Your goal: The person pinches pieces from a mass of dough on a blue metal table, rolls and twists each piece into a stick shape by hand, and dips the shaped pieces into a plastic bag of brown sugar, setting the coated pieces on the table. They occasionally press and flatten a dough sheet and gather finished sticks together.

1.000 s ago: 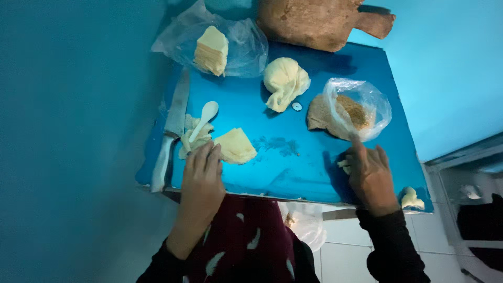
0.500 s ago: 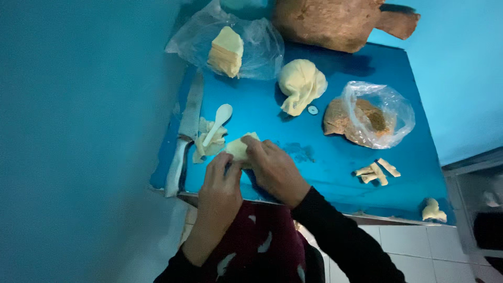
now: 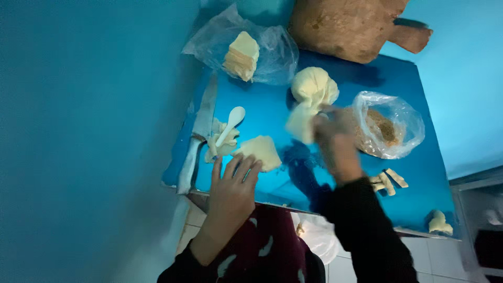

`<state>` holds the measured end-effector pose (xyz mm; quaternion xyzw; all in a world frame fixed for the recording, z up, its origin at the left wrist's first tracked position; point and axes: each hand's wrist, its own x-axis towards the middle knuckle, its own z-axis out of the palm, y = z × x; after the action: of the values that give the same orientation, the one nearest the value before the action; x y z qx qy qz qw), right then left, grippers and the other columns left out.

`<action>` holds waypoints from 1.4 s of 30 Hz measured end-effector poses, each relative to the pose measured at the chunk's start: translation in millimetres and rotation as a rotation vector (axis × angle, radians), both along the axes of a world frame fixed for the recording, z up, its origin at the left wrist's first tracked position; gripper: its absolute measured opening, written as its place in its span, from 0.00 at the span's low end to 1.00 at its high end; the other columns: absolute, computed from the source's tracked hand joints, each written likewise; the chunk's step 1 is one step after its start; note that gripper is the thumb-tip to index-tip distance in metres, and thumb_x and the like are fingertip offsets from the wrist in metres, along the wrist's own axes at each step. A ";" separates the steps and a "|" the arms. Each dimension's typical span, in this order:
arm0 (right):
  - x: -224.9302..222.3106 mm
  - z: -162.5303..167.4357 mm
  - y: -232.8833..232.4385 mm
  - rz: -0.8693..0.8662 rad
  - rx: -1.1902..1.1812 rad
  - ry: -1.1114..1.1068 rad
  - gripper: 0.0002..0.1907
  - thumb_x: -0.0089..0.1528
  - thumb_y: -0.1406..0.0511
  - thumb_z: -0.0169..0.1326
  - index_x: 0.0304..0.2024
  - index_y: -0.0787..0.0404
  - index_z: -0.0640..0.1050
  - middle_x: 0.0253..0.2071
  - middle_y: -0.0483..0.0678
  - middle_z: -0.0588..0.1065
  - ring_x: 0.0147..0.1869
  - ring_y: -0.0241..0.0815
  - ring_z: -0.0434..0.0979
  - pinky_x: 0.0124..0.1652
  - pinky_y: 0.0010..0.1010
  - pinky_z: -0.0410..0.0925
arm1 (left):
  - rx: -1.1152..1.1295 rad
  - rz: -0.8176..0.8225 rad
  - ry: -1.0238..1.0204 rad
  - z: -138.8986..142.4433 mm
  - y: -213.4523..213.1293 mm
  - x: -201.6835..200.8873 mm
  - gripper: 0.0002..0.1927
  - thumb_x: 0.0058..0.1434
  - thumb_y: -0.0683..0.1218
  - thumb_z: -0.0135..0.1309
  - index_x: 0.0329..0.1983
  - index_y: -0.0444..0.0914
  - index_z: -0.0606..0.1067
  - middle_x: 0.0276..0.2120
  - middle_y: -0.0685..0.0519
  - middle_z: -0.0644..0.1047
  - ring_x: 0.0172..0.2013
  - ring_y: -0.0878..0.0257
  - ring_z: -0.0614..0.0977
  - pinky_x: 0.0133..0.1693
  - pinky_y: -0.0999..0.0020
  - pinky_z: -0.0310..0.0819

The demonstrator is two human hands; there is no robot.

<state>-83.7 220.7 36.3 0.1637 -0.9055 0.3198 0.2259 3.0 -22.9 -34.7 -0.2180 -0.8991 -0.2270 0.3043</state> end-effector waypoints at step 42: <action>71.1 -23.3 52.2 0.140 1.087 0.098 0.29 0.63 0.61 0.55 0.68 0.53 0.67 0.56 0.49 0.71 0.60 0.47 0.70 0.58 0.41 0.66 | -0.032 -0.435 -0.060 -17.1 51.7 21.0 0.18 0.64 0.41 0.53 0.58 0.36 0.76 0.58 0.47 0.77 0.64 0.51 0.74 0.67 0.36 0.57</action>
<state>-12.6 272.9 13.0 0.3312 -0.9157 -0.1878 0.1287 23.9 28.8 -51.8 -0.4046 -0.8431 -0.2794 0.2177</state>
